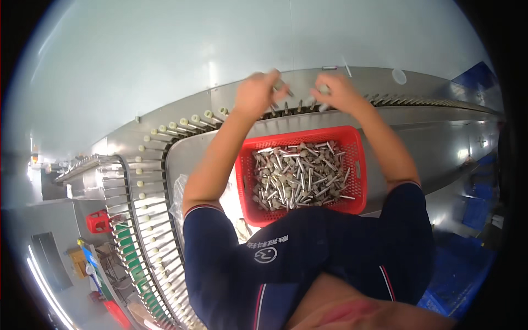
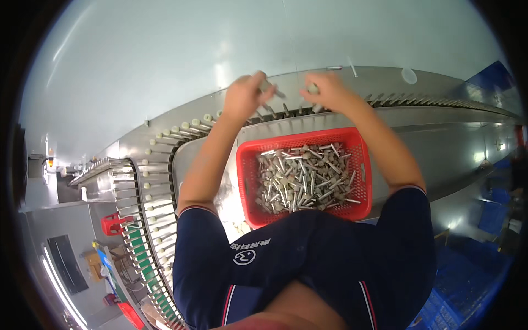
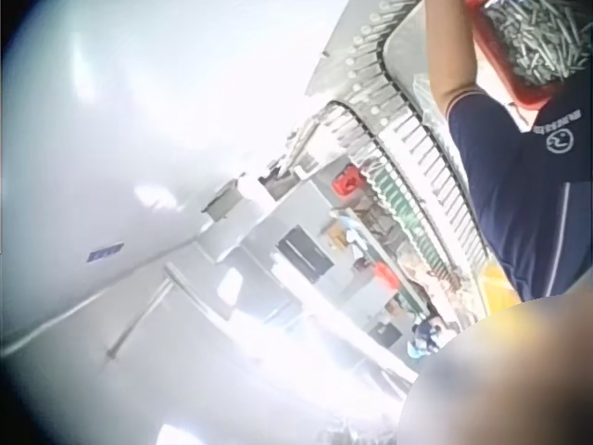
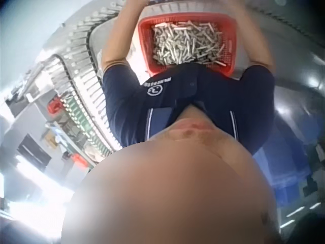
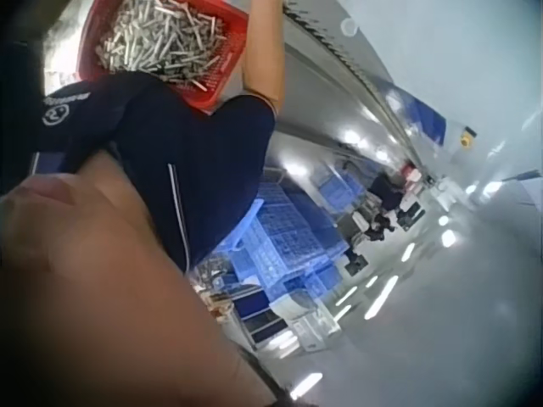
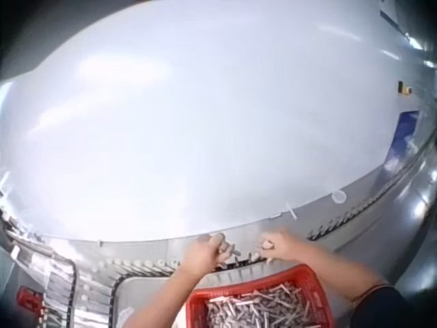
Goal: The person stands at a conveyor belt and sorts silver-colored metal tubes from a red basket, placing them one by one into the individual slots of the moving belt.
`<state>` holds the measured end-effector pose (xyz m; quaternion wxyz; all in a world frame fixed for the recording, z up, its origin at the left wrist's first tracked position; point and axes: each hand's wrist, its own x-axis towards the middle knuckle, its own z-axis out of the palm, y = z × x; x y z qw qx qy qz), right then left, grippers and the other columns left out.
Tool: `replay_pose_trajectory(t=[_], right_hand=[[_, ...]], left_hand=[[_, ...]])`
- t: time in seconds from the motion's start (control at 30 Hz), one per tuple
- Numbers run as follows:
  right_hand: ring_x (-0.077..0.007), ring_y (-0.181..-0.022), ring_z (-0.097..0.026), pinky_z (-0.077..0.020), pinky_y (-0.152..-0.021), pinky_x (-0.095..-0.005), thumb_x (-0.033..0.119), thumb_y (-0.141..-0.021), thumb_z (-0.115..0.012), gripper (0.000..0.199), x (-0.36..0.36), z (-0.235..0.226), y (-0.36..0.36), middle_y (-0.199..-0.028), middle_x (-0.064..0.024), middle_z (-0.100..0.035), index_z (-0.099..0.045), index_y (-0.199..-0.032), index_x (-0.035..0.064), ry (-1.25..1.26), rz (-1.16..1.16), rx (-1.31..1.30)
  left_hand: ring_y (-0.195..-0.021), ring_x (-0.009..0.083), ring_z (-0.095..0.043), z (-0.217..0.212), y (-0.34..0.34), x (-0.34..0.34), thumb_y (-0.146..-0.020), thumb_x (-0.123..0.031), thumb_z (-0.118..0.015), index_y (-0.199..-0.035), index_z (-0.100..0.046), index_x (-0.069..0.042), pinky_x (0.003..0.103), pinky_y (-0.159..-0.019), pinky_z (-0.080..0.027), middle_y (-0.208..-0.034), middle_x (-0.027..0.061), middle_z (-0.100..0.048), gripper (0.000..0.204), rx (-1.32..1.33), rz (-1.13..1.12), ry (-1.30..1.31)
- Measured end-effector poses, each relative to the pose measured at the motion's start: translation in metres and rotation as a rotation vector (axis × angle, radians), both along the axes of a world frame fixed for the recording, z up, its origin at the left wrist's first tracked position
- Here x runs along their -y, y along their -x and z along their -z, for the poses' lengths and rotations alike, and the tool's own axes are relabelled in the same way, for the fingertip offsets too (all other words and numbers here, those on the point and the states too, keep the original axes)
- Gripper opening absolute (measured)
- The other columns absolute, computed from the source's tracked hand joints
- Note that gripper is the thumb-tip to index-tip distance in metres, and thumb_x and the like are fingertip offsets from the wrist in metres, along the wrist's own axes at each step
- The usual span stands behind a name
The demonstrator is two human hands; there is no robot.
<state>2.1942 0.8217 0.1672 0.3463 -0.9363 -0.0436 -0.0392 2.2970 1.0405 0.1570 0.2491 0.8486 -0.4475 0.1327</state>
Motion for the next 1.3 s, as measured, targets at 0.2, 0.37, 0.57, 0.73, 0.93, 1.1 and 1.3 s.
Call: replay_pose_trajectory(t=[0.2, 0.37, 0.57, 0.73, 0.93, 1.1, 1.3], right_hand=[[-0.0304, -0.115, -0.044, -0.0348, -0.094, -0.0479, 0.046, -0.066, -0.075, 0.068, -0.014, 0.134, 0.120, -0.121, -0.0134, -0.050, -0.053, -0.121, 0.0116, 0.331, -0.521, -0.199], [-0.0362, -0.123, -0.040, -0.0323, -0.101, -0.0483, 0.035, -0.072, -0.073, 0.069, -0.019, 0.155, 0.091, -0.135, -0.0163, -0.043, -0.048, -0.129, 0.0062, 0.226, -0.235, -0.087], [-0.0324, -0.102, -0.051, -0.0417, -0.086, -0.0437, 0.028, -0.079, -0.067, 0.043, -0.059, 0.093, -0.047, -0.113, -0.0123, -0.052, -0.054, -0.115, 0.0097, 0.383, -0.305, 0.399], [-0.0329, -0.068, -0.057, -0.0464, -0.062, -0.0424, 0.026, -0.080, -0.065, 0.023, -0.050, 0.105, -0.078, -0.074, -0.0123, -0.059, -0.057, -0.095, 0.0099, 0.517, -0.223, -0.153], [-0.0350, -0.064, -0.057, -0.0458, -0.058, -0.0434, 0.037, -0.080, -0.063, 0.031, -0.012, 0.051, -0.026, -0.064, -0.0124, -0.057, -0.058, -0.088, 0.0079, 0.145, -0.012, 0.136], [-0.0313, -0.079, -0.061, -0.0476, -0.069, -0.0418, 0.034, -0.082, -0.062, 0.032, -0.025, 0.080, -0.013, -0.079, -0.0153, -0.062, -0.060, -0.093, 0.0043, 0.274, 0.122, 0.187], [-0.0313, -0.077, -0.062, -0.0468, -0.066, -0.0435, 0.030, -0.084, -0.061, 0.026, 0.037, 0.083, -0.032, -0.079, -0.0129, -0.063, -0.058, -0.089, 0.0053, -0.055, 0.218, 0.015]], left_hand=[[-0.107, 0.0325, -0.054, 0.128, 0.136, -0.056, -0.069, -0.033, -0.075, -0.112, -0.057, -0.014, 0.046, -0.090, -0.044, -0.115, 0.0163, -0.056, 0.050, -0.352, 0.409, -0.066], [-0.135, 0.0381, -0.025, 0.160, 0.107, -0.090, -0.063, -0.038, -0.079, -0.138, -0.038, -0.017, 0.062, -0.104, -0.021, -0.148, 0.0190, -0.022, 0.088, -0.222, -0.062, -0.294], [-0.107, 0.0292, -0.053, 0.102, -0.023, -0.053, -0.075, -0.033, -0.069, -0.109, -0.053, -0.014, 0.048, -0.091, -0.039, -0.112, 0.0117, -0.058, 0.042, -0.014, -0.049, -0.225], [-0.075, 0.0222, -0.067, 0.095, -0.038, -0.032, -0.084, -0.036, -0.061, -0.091, -0.051, -0.011, 0.036, -0.060, -0.049, -0.076, 0.0058, -0.067, 0.028, -0.054, 0.069, -0.489], [-0.062, 0.0266, -0.063, 0.004, 0.003, -0.057, -0.081, -0.034, -0.064, -0.085, -0.053, -0.010, 0.038, -0.054, -0.048, -0.069, 0.0074, -0.063, 0.027, -0.353, 0.151, -0.161], [-0.125, 0.0355, -0.042, 0.136, 0.131, -0.073, -0.073, -0.039, -0.071, -0.129, -0.047, -0.012, 0.048, -0.101, -0.037, -0.135, 0.0165, -0.044, 0.067, -0.387, 0.412, -0.570], [-0.115, 0.0361, -0.048, 0.171, 0.104, -0.050, -0.072, -0.031, -0.074, -0.106, -0.059, -0.006, 0.047, -0.096, -0.039, -0.124, 0.0152, -0.052, 0.044, -0.414, 0.036, 0.007]])
